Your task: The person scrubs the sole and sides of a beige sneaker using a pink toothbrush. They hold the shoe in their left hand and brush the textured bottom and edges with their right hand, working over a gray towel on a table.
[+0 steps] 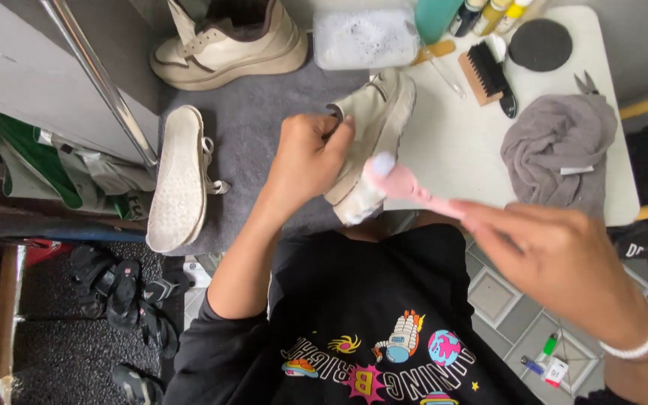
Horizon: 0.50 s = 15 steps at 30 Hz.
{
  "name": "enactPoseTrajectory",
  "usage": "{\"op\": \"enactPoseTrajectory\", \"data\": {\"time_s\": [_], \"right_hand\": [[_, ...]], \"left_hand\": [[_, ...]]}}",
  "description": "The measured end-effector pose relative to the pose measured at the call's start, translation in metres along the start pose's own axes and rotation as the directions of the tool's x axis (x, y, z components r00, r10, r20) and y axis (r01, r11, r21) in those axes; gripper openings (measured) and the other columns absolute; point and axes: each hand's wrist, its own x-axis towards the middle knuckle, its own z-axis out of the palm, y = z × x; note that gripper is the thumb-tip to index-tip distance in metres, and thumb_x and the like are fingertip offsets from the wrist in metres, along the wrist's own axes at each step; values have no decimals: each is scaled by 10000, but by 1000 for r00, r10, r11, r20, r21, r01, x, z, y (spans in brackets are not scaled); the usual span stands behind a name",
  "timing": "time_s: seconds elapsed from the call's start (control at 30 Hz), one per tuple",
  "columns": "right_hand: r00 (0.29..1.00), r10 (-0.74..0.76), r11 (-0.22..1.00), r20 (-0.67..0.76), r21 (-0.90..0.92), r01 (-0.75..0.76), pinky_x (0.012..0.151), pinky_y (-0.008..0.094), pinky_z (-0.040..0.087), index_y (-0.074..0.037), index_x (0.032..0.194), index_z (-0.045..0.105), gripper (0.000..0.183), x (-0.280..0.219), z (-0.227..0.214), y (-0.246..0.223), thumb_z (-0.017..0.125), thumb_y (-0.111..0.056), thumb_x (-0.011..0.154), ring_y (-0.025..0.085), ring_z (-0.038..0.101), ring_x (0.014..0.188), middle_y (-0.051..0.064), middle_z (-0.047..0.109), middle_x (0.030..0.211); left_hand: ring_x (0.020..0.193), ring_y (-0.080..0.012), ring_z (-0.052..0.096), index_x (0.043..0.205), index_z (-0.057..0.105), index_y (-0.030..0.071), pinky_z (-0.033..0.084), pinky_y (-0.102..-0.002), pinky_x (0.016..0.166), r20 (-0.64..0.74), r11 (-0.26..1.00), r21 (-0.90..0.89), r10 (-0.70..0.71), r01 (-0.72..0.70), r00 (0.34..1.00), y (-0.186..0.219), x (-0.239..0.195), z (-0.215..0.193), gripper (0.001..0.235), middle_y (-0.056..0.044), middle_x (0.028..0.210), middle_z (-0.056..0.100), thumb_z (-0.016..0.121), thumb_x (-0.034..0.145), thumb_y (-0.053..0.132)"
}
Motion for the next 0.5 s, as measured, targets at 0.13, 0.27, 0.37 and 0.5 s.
{"op": "enactPoseTrajectory", "data": {"time_s": [0.13,0.27,0.37,0.5], "right_hand": [[999,15,994,-52,111,-9,545,357,503,-112,1231,741,356,10,6,-9,682,-30,890,130,586,523,-4,734,721],[998,62,997,-20,56,-61,432,345,372,-108,1253,748,317,7,23,5,677,-80,945,112,450,451,-4,583,533],[995,77,986,-69,153,-66,481,329,350,-122,1225,754,310,11,25,-4,672,-66,932,121,386,485,-34,588,568],[992,21,998,-128,64,-13,515,377,350,-76,1229,778,265,21,44,23,690,-36,982,142,383,494,40,523,562]], "left_hand": [[551,-82,189,603,193,135,168,-353,507,-38,1000,-4,-13,13,999,-9,0,-7,573,53,558,168,587,1013,204],[540,-55,185,590,196,168,162,-304,502,-32,991,-106,-81,78,996,-13,-19,-7,580,86,545,175,597,1009,184],[556,-53,180,599,194,176,159,-302,510,-87,992,-124,-49,38,995,-22,-11,-12,576,93,565,173,611,997,185],[535,-43,190,590,192,180,163,-283,504,-63,983,-173,-65,54,996,-28,-11,-15,586,101,551,182,618,992,167]]}}
